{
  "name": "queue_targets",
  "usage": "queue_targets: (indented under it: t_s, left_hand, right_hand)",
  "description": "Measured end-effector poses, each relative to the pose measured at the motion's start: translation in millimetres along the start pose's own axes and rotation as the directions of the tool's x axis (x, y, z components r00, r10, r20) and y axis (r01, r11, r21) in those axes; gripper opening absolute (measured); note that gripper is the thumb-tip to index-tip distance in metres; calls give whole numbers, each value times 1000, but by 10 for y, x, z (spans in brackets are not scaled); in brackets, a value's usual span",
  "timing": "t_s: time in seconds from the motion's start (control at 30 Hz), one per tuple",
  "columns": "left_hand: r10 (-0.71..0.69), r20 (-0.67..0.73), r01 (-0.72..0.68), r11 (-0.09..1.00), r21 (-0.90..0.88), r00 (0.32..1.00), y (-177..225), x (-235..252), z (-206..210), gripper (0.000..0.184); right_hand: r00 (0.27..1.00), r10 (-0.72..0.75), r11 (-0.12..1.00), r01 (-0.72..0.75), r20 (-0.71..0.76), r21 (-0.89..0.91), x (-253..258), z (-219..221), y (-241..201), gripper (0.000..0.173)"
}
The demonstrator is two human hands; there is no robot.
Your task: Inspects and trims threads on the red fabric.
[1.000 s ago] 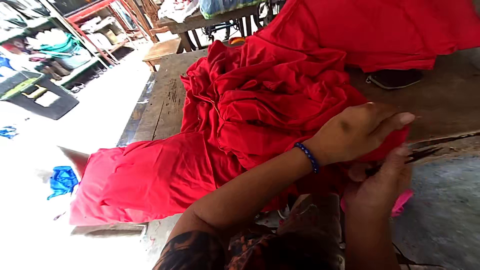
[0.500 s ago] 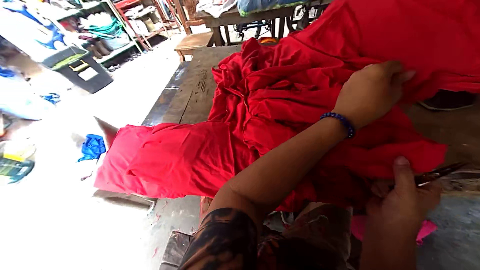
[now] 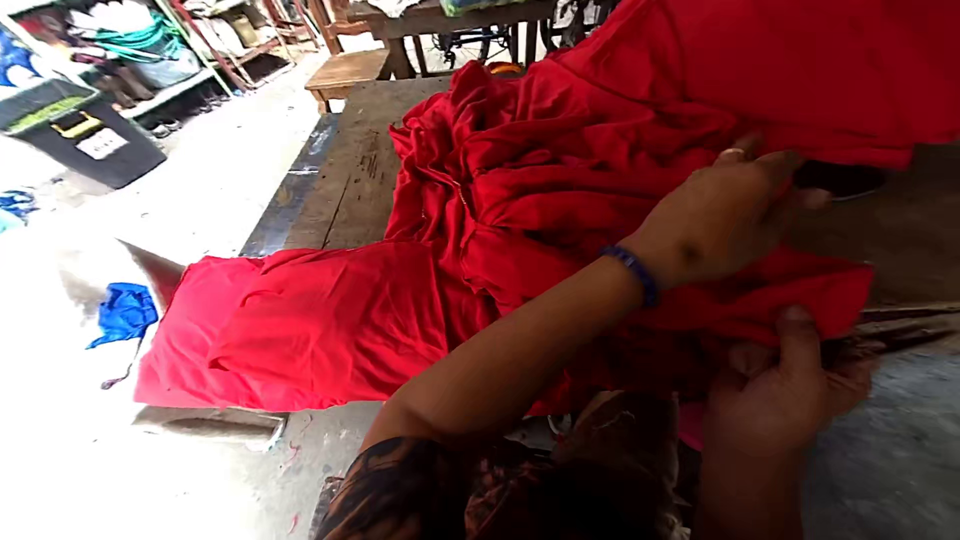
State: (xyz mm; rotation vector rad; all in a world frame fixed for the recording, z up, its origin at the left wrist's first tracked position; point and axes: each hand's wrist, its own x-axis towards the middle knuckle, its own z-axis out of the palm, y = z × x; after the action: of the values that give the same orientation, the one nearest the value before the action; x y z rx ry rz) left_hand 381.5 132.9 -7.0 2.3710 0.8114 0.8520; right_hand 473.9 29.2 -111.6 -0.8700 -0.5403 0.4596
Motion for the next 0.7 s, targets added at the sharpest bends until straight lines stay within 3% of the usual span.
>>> queue_targets:
  t_s: [0.1,0.13,0.2,0.3,0.37,0.43,0.47,0.53,0.57,0.63,0.7]
  left_hand:
    - [115,-17,-115,950,-291,993,332,-481,-81,49]
    - [116,-35,-120,899,-421,993,382,-618,-144,50]
    - [63,-187,-165,781,-602,980,308,-883,-300,33]
    - [-216,-365,-136,666,-733,906,-82,-1448,-539,23]
    - [-479,-390,-42,589,-807,786,-305,-1916,-531,26]
    - [-666,-336,103,529,-842,666,-421,-2303,-490,28]
    - [-724,-297,156,487,-859,623,-441,-2443,-479,38]
    - [-781,-251,195,427,-883,572,-425,-2620,-487,54]
    - [-789,-249,197,420,-886,562,-407,-2682,-497,53]
    - [-792,-305,217,474,-854,529,-373,-2763,-517,41]
    - [-730,-457,259,635,-728,508,-396,-2796,-521,35]
  right_hand:
    - [944,-316,946,306,100,107,-51,81,-140,30]
    - [899,-388,921,372,201,115,-82,124,-181,32]
    - [770,-455,877,473,447,78,-150,276,-252,31]
    - [551,-407,846,529,728,73,-280,505,-181,33]
    - [490,-287,897,439,823,51,-382,610,-32,36]
    - [493,-145,936,349,858,-42,-489,649,166,38]
    - [513,-91,943,321,854,-92,-536,650,256,36]
    - [561,-39,945,289,827,-151,-593,632,357,31]
    - [583,-27,949,270,812,-162,-604,624,365,30]
    - [611,-26,952,256,791,-167,-608,628,351,32]
    - [613,-51,938,301,788,-173,-606,621,341,33]
